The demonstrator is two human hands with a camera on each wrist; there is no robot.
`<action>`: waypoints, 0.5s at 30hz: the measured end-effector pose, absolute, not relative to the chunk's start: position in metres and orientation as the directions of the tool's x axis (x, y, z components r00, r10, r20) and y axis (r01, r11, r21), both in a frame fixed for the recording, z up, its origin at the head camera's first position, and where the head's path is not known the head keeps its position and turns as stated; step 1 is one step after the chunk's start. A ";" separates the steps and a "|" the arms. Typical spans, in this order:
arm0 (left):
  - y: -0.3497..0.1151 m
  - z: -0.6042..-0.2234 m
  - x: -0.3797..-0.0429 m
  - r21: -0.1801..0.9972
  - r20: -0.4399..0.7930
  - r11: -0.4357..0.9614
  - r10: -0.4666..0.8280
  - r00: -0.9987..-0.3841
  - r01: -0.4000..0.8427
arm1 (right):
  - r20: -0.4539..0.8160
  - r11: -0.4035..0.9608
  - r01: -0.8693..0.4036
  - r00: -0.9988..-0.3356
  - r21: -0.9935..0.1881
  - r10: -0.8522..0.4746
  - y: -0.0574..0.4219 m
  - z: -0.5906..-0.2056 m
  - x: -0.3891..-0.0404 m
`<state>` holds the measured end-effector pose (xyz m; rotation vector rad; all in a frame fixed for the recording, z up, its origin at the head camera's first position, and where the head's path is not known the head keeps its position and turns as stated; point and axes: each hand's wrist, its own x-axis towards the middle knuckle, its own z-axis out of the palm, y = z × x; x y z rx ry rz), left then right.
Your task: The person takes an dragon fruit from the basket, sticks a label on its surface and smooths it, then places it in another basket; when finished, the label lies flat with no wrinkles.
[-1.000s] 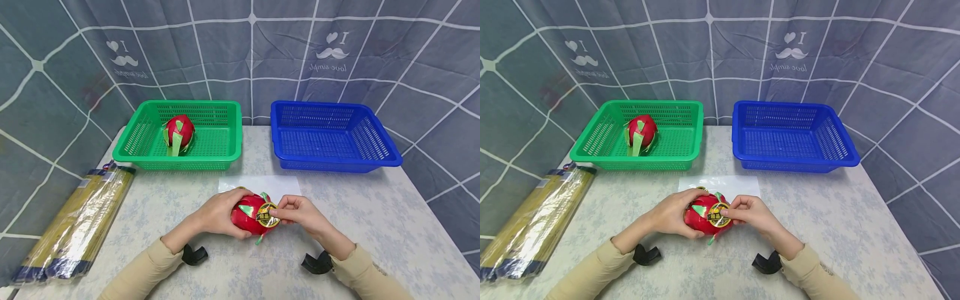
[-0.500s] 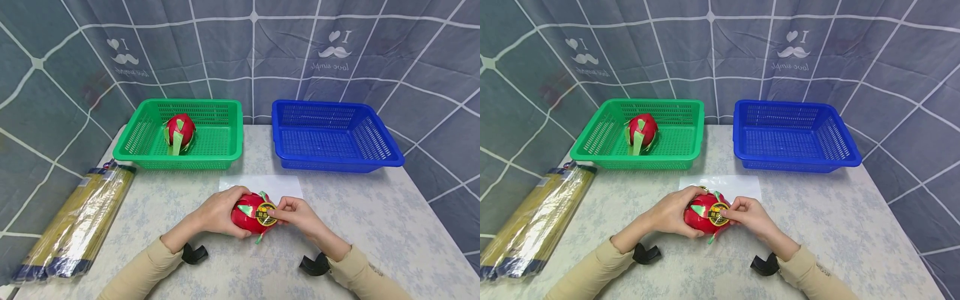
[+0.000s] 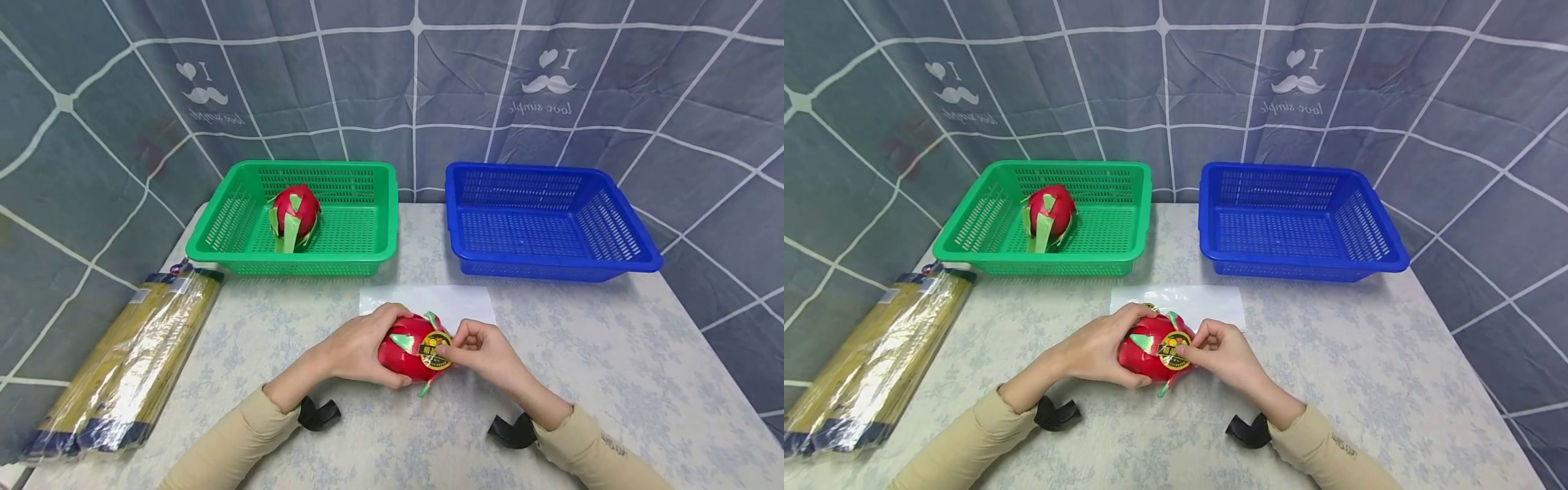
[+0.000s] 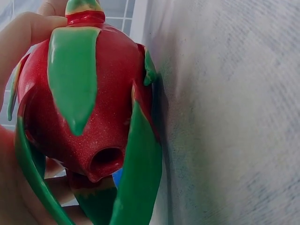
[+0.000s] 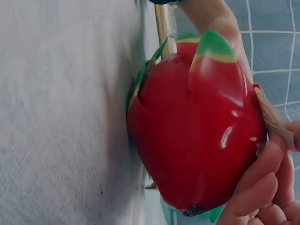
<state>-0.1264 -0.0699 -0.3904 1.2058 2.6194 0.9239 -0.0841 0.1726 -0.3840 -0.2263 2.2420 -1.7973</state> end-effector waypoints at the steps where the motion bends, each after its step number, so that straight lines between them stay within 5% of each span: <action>1: -0.070 -0.391 -0.126 0.587 0.134 0.491 0.725 -0.675 0.644 | -0.094 0.237 0.028 -0.958 -0.971 -0.272 0.172 -0.384 -0.084; 9: -0.057 -0.391 -0.119 0.604 0.148 0.536 0.651 -0.744 0.590 | 0.010 0.439 -0.126 -0.967 -0.890 -0.256 0.179 -0.396 -0.093; 15: -0.048 -0.398 -0.114 0.629 0.214 0.563 0.538 -0.816 0.536 | -0.047 0.442 -0.158 -0.907 -0.883 -0.418 0.182 -0.403 -0.100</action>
